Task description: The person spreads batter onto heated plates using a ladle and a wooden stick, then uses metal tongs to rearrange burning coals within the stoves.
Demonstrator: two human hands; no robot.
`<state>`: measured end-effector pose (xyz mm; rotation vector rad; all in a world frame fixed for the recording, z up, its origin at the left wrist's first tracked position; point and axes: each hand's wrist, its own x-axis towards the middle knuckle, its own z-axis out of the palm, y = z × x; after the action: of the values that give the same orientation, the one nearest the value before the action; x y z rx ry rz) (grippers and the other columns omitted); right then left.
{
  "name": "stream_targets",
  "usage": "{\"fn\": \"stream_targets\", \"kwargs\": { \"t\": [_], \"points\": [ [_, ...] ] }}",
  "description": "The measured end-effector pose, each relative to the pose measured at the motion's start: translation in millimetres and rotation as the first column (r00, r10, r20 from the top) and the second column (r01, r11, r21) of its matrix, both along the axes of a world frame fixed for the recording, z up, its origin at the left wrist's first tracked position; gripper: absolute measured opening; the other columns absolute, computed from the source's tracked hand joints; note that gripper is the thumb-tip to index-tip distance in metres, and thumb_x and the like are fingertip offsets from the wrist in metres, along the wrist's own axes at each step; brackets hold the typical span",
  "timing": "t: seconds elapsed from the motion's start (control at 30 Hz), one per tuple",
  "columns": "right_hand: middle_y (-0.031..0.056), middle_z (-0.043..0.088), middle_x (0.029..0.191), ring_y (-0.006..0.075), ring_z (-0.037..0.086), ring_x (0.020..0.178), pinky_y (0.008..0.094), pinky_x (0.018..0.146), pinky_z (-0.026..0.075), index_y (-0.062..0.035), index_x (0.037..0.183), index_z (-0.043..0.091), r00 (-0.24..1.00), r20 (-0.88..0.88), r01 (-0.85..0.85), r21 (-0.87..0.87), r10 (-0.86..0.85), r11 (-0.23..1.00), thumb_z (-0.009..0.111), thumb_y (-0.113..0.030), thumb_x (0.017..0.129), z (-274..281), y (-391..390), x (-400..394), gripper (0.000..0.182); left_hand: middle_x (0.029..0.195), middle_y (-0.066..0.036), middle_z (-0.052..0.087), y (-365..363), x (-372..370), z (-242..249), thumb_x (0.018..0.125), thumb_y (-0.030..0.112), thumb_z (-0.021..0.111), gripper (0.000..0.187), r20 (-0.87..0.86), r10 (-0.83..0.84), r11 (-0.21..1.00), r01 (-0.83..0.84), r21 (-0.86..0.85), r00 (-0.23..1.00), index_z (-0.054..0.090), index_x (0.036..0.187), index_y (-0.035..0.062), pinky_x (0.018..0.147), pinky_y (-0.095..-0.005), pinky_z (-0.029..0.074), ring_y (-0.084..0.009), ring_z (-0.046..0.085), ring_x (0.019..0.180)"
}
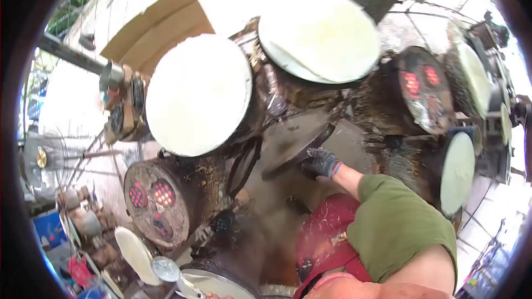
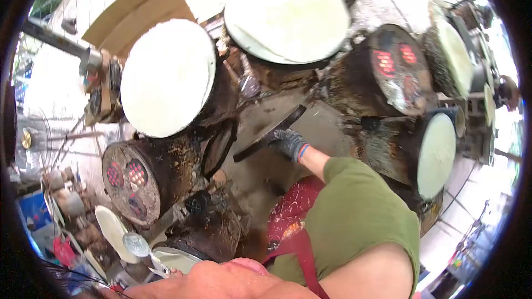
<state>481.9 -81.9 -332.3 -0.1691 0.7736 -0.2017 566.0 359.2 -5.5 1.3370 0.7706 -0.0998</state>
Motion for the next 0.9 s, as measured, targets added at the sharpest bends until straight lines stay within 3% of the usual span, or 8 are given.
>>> {"fn": "stream_targets", "kwargs": {
  "t": [0.17, 0.23, 0.33, 0.43, 0.57, 0.83, 0.87, 0.9],
  "points": [
    [0.0174, 0.063, 0.09, 0.0304, 0.062, 0.085, 0.0419, 0.082, 0.05, 0.0022, 0.087, 0.06, 1.0, 0.009, -0.017, -0.169, 0.019, 0.986, 0.056, -0.006, 0.076, 246.3, -44.2, -95.4, 0.014, 0.079, -0.001, 0.053, 41.7, 42.9, -40.7, 0.091, 0.04, 0.043, 0.037, 0.108, -0.407, 0.866, 0.42, -0.272, 0.907, 0.045, 0.109, 0.0082, 0.035, -0.022, 0.031, -0.0064, 0.037, 0.042],
    [0.0174, 0.063, 0.085, 0.0319, 0.062, 0.079, 0.0454, 0.076, 0.051, 0.0029, 0.089, 0.059, 0.995, 0.052, 0.092, -0.272, -0.081, 0.958, 0.056, -0.01, 0.077, 336.0, -57.8, -131.9, 0.018, 0.082, -0.001, 0.056, 106.8, 84.8, -101.3, 0.091, 0.041, 0.042, 0.041, 0.32, -0.709, 0.475, 0.76, -0.444, 0.629, 0.044, 0.115, 0.0071, 0.032, -0.0205, 0.03, -0.0048, 0.037, 0.041],
    [0.0189, 0.062, 0.091, 0.0316, 0.061, 0.089, 0.0438, 0.08, 0.051, 0.0043, 0.089, 0.059, 0.996, 0.025, 0.072, -0.79, -0.086, 0.609, 0.055, -0.009, 0.076, 441.7, -76.1, -196.4, 0.019, 0.062, 0.003, 0.05, -24.4, 20.2, -3.5, 0.091, 0.042, 0.042, 0.038, 0.179, -0.5, 0.778, 0.531, -0.337, 0.847, 0.053, 0.099, 0.0064, 0.026, -0.0201, 0.025, -0.0038, 0.027, 0.032],
    [0.021, 0.059, 0.099, 0.0334, 0.058, 0.096, 0.0453, 0.088, 0.047, 0.006, 0.097, 0.055, 0.871, 0.343, 0.481, -0.451, -0.352, 0.752, 0.052, -0.008, 0.078, 487.7, -108.5, -258.2, 0.024, 0.058, 0.005, 0.046, -74.0, -4.9, 9.9, 0.091, 0.04, 0.044, 0.037, 0.285, -0.371, 0.746, 0.467, -0.475, 0.884, 0.053, 0.097, 0.0048, 0.026, -0.0185, 0.022, -0.0028, 0.025, 0.031],
    [0.017, 0.06, 0.102, 0.0278, 0.057, 0.098, 0.0449, 0.09, 0.046, 0.0027, 0.1, 0.056, 0.791, 0.439, 0.611, -0.544, -0.426, 0.575, 0.054, -0.006, 0.079, 490.1, -170.9, -282.6, 0.023, 0.069, 0.002, 0.051, -136.4, -33.7, 31.2, 0.089, 0.03, 0.05, 0.03, 0.358, -0.307, 0.721, 0.462, -0.517, 0.881, 0.053, 0.095, 0.0003, 0.027, -0.0151, 0.016, 0.0004, 0.023, 0.032],
    [0.015, 0.061, 0.1, 0.0279, 0.058, 0.096, 0.0435, 0.086, 0.048, 0.0029, 0.093, 0.061, 0.784, 0.404, 0.618, -0.586, -0.472, 0.524, 0.058, -0.009, 0.078, 326.4, -303.8, -314.8, 0.019, 0.07, 0.003, 0.053, -200.8, -69.2, 63.8, 0.09, 0.032, 0.045, 0.03, 0.345, -0.445, 0.681, 0.563, -0.469, 0.826, 0.053, 0.096, 0.0044, 0.042, -0.0199, 0.05, 0.0004, 0.027, 0.03],
    [0.0108, 0.061, 0.104, 0.0244, 0.058, 0.093, 0.0392, 0.086, 0.047, -0.0064, 0.096, 0.063, 0.838, 0.371, 0.542, -0.658, -0.4, 0.523, 0.057, -0.013, 0.08, 314.5, -294.8, -319.6, 0.018, 0.073, -0.001, 0.056, -203.1, -66.8, 61.6, 0.09, 0.029, 0.045, 0.028, 0.374, -0.446, 0.654, 0.581, -0.484, 0.813, 0.053, 0.096, 0.0019, 0.037, -0.0181, 0.04, 0.0, 0.027, 0.031],
    [0.0077, 0.062, 0.101, 0.0229, 0.058, 0.091, 0.0369, 0.086, 0.046, -0.0132, 0.096, 0.064, 0.867, -0.187, -0.154, -0.982, -0.461, 0.109, 0.055, -0.015, 0.082, 245.7, -300.3, -350.1, 0.017, 0.076, -0.004, 0.059, -204.6, -64.0, 59.9, 0.09, 0.025, 0.046, 0.027, 0.4, -0.445, 0.629, 0.597, -0.498, 0.802, 0.053, 0.095, -0.0005, 0.032, -0.0164, 0.031, -0.0005, 0.028, 0.032]
  ]
}}
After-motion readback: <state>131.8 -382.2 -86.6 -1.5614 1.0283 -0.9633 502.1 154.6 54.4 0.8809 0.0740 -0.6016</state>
